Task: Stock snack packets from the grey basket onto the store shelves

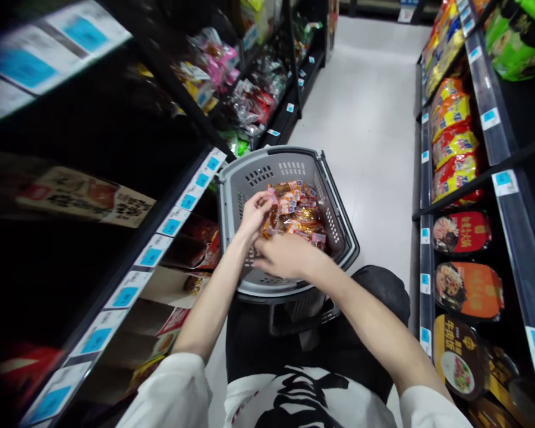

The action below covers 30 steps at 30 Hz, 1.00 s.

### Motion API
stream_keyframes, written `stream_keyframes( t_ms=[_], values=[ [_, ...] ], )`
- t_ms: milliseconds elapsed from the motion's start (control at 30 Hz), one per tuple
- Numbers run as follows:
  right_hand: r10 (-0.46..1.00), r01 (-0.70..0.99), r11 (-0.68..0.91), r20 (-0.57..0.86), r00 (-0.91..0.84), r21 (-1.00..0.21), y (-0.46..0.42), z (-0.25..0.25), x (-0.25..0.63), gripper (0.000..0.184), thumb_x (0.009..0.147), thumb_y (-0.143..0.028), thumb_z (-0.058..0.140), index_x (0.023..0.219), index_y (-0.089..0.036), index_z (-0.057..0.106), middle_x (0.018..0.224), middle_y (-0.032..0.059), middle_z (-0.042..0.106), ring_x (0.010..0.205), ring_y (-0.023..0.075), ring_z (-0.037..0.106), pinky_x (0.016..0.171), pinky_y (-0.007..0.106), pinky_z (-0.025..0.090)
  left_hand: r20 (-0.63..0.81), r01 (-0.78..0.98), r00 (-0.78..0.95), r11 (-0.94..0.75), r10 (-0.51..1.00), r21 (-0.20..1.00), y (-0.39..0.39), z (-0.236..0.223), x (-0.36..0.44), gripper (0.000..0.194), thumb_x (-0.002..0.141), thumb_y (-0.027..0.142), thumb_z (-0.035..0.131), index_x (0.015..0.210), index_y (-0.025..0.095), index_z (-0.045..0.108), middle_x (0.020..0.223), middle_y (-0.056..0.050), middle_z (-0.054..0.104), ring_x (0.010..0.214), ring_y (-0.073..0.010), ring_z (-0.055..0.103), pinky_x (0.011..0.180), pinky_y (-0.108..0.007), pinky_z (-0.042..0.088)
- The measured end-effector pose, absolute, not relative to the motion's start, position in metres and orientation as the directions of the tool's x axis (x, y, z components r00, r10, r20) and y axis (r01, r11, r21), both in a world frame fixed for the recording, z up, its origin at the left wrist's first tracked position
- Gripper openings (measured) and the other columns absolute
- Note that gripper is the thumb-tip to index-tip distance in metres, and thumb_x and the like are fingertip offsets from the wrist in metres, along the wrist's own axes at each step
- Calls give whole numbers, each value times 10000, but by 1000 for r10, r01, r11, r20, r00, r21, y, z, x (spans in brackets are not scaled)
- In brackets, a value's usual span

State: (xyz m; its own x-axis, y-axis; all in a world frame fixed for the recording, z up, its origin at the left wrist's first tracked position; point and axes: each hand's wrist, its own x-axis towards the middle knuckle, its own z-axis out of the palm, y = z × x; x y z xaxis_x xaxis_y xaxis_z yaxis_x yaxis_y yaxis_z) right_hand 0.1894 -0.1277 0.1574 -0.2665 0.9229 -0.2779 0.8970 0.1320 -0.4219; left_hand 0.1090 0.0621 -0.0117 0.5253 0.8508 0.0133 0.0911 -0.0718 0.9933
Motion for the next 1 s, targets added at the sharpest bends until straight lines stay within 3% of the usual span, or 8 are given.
stream_keyframes(
  t_ms=[100, 200, 300, 400, 567, 733, 900, 1000],
  values=[
    [991, 957, -108, -111, 80, -270, -117, 156, 224, 370, 1151, -267, 375, 1151, -108, 709, 1127, 182, 787, 1031, 312, 784, 887, 393, 569, -43, -256, 502, 196, 864, 946, 58, 4, 94, 267, 828, 334, 727, 1052, 216, 642, 962, -35, 688, 678, -103, 589, 673, -239, 525],
    [962, 963, -223, -191, 192, -152, -109, 141, 230, 439, 1155, -337, 372, 1147, -67, 718, 1120, 241, 775, 1015, 368, 786, 848, 418, 569, -77, -334, 511, 280, 856, 900, 48, 18, 87, 265, 943, 465, 613, 1006, 210, 649, 943, -67, 664, 658, -114, 540, 664, -263, 534],
    [951, 970, -181, -279, 131, -161, -106, 130, 211, 545, 1156, -464, 352, 1178, -64, 723, 1092, 259, 778, 1049, 393, 781, 862, 437, 580, -99, -283, 538, 289, 837, 915, 38, 30, 85, 668, 1006, 772, 317, 1045, 203, 664, 1015, -130, 676, 726, -170, 577, 714, -338, 578],
    [952, 960, -166, -289, 97, -226, -102, 127, 188, 593, 1149, -534, 330, 1221, -82, 708, 1125, 252, 777, 1099, 390, 771, 885, 433, 588, -84, -279, 585, 297, 807, 913, 30, 34, 86, 965, 888, 969, 141, 1136, 204, 675, 1094, -163, 693, 852, -231, 638, 794, -405, 605],
    [942, 908, -266, -287, 173, -325, -91, 121, 178, 591, 1136, -570, 352, 1253, -86, 671, 1135, 248, 775, 1104, 397, 767, 915, 447, 581, -103, -221, 646, 313, 757, 924, 26, 26, 93, 697, 862, 752, 584, 1216, 165, 709, 1151, -152, 756, 1166, -318, 699, 1005, -460, 583],
    [939, 764, -343, -185, 290, -546, -79, 105, 192, 428, 1082, -439, 551, 1355, -110, 582, 1130, 197, 784, 1078, 377, 763, 940, 471, 575, -8, -317, 556, 221, 831, 922, 26, 24, 101, 599, 839, 632, 712, 1244, 189, 712, 1322, -114, 757, 1374, -319, 641, 1168, -459, 503],
    [910, 274, -225, -101, 401, -935, -65, 87, 206, 200, 958, -184, 593, 1158, -195, 600, 1155, 91, 773, 1075, 223, 739, 947, 382, 610, 73, -377, 564, 178, 822, 909, 22, 22, 105, 625, 817, 688, 817, 1199, 203, 720, 1346, -114, 756, 1363, -312, 660, 1170, -437, 508],
    [879, -130, -168, -208, 430, -977, -61, 81, 208, 214, 920, -162, 594, 1126, -214, 582, 1128, 48, 756, 950, 175, 735, 813, 341, 653, 120, -366, 541, 106, 832, 924, 24, 20, 107, 642, 749, 627, 914, 1192, 206, 718, 1281, -109, 783, 1303, -311, 699, 1146, -430, 527]
  ],
)
